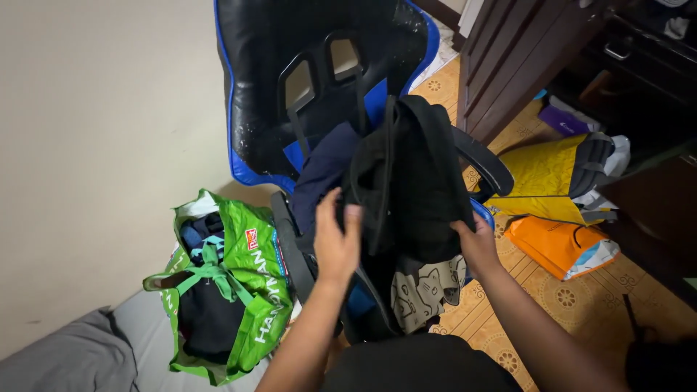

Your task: The person organizes items in a cluttered room by moving a tote bag and a backpack, then sorting through a plastic bin. They handle a phone case, papers, a yellow plastic bag, and a brown paper bag, placing some items into the backpack.

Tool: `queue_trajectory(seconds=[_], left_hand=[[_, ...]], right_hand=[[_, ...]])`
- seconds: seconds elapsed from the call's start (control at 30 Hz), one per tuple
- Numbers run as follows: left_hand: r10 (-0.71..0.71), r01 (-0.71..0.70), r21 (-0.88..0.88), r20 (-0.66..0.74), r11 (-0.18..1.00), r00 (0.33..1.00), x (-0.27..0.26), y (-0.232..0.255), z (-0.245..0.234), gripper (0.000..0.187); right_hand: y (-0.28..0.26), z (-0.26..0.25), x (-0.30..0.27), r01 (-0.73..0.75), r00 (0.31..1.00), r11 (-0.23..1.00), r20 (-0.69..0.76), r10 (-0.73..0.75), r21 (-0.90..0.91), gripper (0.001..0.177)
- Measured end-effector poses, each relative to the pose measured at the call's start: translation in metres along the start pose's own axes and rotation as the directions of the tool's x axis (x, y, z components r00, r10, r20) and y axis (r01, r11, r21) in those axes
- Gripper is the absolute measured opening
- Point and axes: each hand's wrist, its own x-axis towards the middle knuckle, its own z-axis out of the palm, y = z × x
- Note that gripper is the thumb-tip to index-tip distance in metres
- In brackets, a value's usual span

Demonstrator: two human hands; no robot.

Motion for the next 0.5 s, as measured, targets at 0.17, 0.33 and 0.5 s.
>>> queue_trajectory(seconds=[0.17, 0.33, 0.5], left_hand=[[-0.143, 0.05, 0.331, 0.262, 0.942, 0.955, 0.02, -0.003, 0.018, 0.069], [-0.056, 0.001, 0.286, 0.182, 0.958, 0.982, 0.04, 0.031, -0.012, 0.044], [0.041, -0.08, 0.116, 0.304, 0.99, 0.952, 0.02, 0.066, -0.022, 0.049]], right_hand=[[-0.025, 0.01, -0.013, 0.115, 0.99, 0.982, 0.094, -0.102, -0.149, 0.036], [-0.026, -0.031, -0.005, 0.283, 0.823, 0.776, -0.273, -0.498, -0.564, 0.035], [-0.115, -0.014, -0.076, 0.421, 0.504, 0.228, 0.017, -0.864, -0.878, 0.032]])
